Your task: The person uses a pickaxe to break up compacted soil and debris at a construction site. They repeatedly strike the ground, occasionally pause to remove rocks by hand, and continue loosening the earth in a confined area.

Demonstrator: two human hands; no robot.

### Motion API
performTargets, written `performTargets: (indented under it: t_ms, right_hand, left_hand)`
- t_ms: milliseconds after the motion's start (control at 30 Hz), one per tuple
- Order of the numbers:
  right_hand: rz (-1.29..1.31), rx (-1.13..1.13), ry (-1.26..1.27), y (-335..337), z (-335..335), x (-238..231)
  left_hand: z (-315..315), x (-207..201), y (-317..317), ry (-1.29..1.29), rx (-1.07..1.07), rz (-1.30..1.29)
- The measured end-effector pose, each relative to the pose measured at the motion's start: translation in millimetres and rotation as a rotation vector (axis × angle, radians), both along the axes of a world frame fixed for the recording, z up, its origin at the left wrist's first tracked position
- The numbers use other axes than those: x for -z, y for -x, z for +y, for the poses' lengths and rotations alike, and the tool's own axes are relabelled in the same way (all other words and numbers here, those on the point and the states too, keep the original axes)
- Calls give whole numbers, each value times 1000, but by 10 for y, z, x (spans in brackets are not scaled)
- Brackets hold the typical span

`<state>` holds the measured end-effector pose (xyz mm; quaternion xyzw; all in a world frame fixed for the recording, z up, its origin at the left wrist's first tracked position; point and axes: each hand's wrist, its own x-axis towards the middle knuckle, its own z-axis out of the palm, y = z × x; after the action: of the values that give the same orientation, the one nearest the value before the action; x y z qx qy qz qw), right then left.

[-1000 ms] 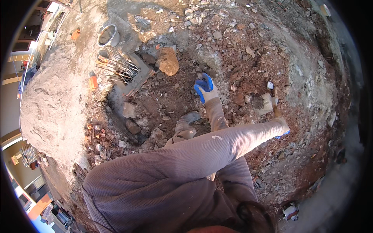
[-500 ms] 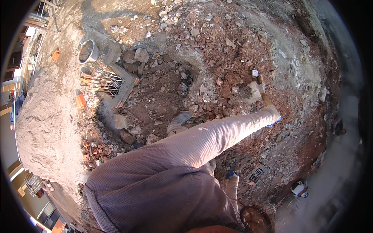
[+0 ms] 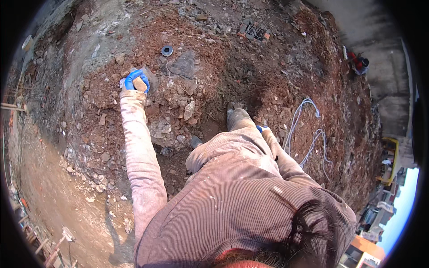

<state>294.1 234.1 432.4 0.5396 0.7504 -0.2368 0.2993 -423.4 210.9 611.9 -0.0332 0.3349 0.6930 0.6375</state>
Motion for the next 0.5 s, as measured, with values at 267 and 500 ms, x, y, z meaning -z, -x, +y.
performTargets:
  t_ms: [267,500]
  right_hand:
    - [65,810,168,-56,-1876,-500]
    - [39,833,293,-69,-2608,-405]
  left_hand:
    - [-202,-121,-249,56,89,-104]
    - [-644,-2,-357,-3,165,-162]
